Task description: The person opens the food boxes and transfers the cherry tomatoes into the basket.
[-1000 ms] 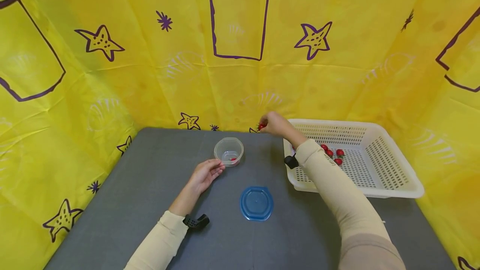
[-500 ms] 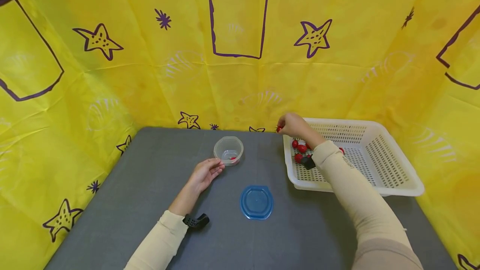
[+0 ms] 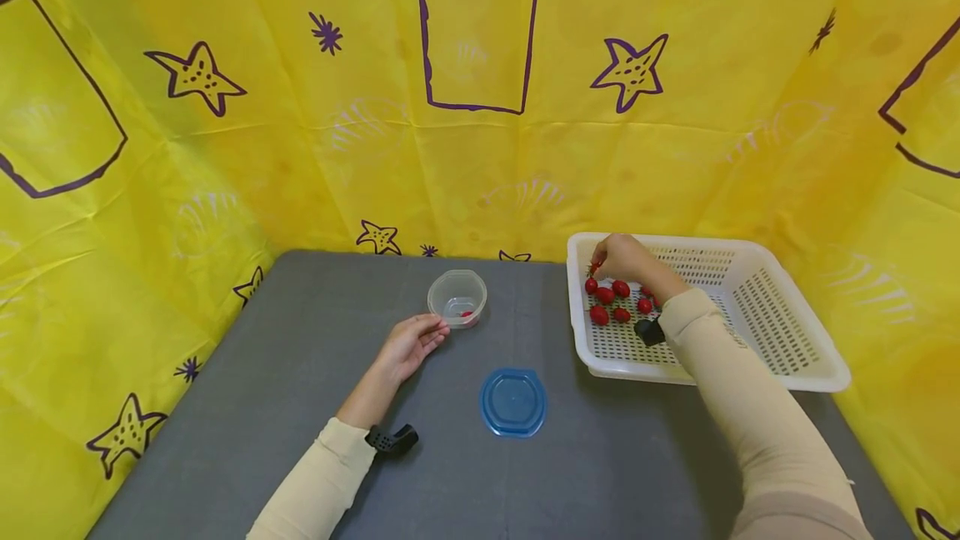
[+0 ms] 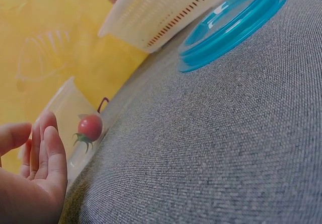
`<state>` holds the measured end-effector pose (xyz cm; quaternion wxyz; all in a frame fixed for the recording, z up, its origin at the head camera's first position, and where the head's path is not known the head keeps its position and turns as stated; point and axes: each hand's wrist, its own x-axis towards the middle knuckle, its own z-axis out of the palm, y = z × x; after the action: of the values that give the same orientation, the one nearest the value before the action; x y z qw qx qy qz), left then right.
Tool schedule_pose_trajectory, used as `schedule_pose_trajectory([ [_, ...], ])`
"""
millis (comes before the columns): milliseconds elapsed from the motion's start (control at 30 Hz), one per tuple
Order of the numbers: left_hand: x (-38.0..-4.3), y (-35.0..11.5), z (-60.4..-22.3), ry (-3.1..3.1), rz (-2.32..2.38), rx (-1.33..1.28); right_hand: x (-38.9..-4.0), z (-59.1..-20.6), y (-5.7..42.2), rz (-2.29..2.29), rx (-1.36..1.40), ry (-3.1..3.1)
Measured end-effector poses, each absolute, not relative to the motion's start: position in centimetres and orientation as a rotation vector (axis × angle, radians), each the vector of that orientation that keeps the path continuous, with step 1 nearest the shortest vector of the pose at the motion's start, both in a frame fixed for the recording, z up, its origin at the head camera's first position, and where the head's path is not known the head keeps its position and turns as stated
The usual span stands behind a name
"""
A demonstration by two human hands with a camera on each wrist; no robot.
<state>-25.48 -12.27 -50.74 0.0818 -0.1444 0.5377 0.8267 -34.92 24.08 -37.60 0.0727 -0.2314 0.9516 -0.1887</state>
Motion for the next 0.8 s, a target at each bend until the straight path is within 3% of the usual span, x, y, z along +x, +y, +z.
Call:
schedule_pose_trajectory([
  [800, -25.4, -12.1, -50.8, 1.609, 2.472, -0.44, -34.4, -41.8, 29.8, -0.497, -0.525, 2.653],
])
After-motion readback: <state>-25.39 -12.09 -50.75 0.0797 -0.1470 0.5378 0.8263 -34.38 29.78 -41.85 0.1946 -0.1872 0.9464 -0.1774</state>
